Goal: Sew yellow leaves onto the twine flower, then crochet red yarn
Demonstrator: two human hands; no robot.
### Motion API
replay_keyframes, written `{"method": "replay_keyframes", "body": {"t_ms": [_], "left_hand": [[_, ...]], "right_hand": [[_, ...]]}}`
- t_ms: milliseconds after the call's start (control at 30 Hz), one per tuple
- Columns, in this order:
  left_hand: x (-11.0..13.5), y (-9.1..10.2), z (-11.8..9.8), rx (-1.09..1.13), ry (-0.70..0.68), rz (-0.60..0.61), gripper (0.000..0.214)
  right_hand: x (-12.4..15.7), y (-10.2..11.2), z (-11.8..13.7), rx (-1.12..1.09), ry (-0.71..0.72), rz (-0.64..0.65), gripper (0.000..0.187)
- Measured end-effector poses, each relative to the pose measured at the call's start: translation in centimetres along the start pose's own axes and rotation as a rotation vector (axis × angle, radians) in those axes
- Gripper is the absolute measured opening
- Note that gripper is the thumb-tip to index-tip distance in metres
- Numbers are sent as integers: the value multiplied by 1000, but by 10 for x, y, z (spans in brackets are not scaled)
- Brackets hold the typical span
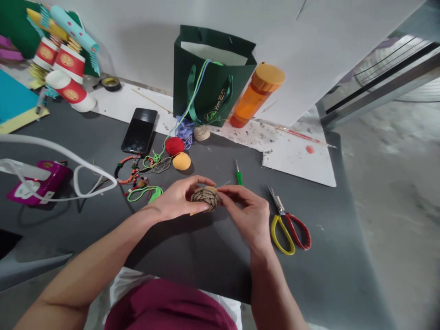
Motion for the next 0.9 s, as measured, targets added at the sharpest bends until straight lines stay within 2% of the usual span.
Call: {"method": "replay_keyframes", "body": {"t_ms": [200,467,600,900], "left_hand": [[-1,0,1,21,14,-13,48],[-2,1,1,76,120,-42,38],[-1,1,4,192,154,-13,38],[0,-3,6,227,209,106,32]], "right_hand": [[1,0,-4,20,-24,-2,10],[3,-1,-5,-4,-52,-41,9],[0,4,-4,-68,-106,-111,20],[-3,-2,-11,-229,-222,24,19]]}}
Point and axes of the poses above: each hand's wrist, its own x-axis away from the middle knuckle, its own y-axis out of the back of the hand, z = x × y, the point moved 4 cm from there along -x, towards the middle knuckle, and after that the axes turned 14 degrees about x, right-handed, at the moved point
